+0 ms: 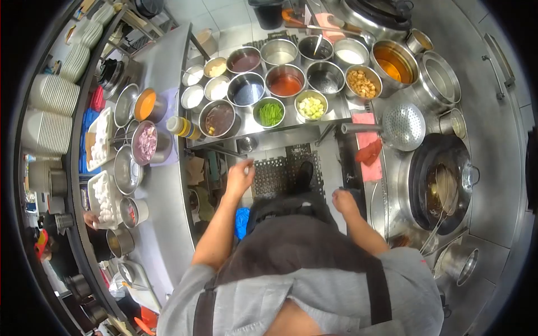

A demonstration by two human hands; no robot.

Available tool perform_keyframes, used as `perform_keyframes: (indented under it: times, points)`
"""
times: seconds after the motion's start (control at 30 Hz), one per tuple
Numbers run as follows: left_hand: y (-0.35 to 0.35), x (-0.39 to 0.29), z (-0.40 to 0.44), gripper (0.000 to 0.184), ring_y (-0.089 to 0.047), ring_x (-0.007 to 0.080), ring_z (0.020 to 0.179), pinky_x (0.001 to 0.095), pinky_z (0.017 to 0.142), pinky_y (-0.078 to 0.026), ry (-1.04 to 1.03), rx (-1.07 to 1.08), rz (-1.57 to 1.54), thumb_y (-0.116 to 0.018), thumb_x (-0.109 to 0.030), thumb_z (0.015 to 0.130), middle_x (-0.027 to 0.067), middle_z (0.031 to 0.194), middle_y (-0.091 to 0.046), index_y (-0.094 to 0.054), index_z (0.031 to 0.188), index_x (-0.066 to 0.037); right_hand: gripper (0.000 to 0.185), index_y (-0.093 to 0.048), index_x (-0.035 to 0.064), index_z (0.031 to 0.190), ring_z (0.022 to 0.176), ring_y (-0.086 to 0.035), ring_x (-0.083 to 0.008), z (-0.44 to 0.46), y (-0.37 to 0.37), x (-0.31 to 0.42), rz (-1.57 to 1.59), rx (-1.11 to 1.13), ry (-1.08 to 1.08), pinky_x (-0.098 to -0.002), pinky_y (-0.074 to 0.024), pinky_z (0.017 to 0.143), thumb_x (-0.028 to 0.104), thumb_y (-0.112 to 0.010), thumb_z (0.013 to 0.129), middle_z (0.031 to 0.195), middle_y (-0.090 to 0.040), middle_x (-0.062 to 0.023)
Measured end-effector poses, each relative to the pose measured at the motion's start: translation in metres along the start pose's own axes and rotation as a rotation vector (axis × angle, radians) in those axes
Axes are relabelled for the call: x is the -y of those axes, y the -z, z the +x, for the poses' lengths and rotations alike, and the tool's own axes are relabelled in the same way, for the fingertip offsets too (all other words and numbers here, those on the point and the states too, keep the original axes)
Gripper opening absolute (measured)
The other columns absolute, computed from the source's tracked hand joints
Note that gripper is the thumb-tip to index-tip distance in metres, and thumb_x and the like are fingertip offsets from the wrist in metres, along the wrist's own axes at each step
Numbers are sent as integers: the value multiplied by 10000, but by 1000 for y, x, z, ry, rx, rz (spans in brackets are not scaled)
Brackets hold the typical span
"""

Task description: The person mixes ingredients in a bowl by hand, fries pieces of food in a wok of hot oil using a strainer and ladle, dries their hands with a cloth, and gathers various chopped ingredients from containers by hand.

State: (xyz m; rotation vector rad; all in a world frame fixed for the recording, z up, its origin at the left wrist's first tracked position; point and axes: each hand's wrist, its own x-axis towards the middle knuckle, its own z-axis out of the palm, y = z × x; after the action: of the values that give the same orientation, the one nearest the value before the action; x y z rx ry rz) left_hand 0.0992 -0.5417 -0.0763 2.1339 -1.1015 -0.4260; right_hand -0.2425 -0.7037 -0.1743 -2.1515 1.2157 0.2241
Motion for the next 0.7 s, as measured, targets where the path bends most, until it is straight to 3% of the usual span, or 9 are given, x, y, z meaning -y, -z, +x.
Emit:
perform_keyframes:
  times: [0.1,0.2,0.33,0.47,0.53,0.63,0.7]
  points:
    - [-21,-45,69,268,-598,324,919,394,819,-465,-121,125,-1,-588,-111,749,180,973,-629,-627,999,-24,173,-633,44,873,812,-603,-356,20,18,-7,47,-41,44,-430,-477,747,107,-549,735,836,-625,-190]
    - [-57,-69,137,249,-608,322,842,390,772,-480,-420,113,110,-603,-77,728,161,899,-635,-632,970,-26,162,-623,21,856,797,-603,-357,33,43,-15,78,-84,102,-434,-476,727,103,-547,739,825,-623,-194]
    - [-106,-94,200,210,-590,316,895,391,771,-482,-545,235,307,-560,-85,738,137,884,-638,-646,926,-48,163,-617,9,868,780,-607,-351,27,72,-16,81,-127,133,-418,-473,689,98,-545,752,785,-619,-202]
    - [-148,-98,237,221,-572,288,967,384,802,-483,-581,381,577,-513,-108,764,116,954,-635,-651,932,-69,153,-603,8,876,775,-598,-349,14,76,-17,265,-145,3,-414,-456,679,92,-539,766,772,-609,-201]
    - [-164,-101,244,220,-551,251,1008,359,802,-479,-471,579,843,-505,-155,796,97,965,-627,-653,956,-118,146,-599,14,873,802,-585,-366,2,75,-19,312,-198,-38,-435,-446,692,92,-539,766,781,-602,-203]
    - [-180,-102,250,217,-560,245,1011,360,778,-487,-455,517,847,-466,-169,843,115,1003,-617,-638,952,-97,198,-582,-5,851,682,-562,-314,-14,78,-12,529,-136,-264,-384,-418,611,164,-490,805,721,-578,-184]
    - [-180,-107,252,224,-602,247,948,356,733,-506,-462,498,880,-451,-180,854,125,991,-628,-625,955,-82,206,-580,-7,847,664,-552,-303,-17,64,-20,500,-163,-246,-377,-413,604,170,-483,806,709,-571,-180]
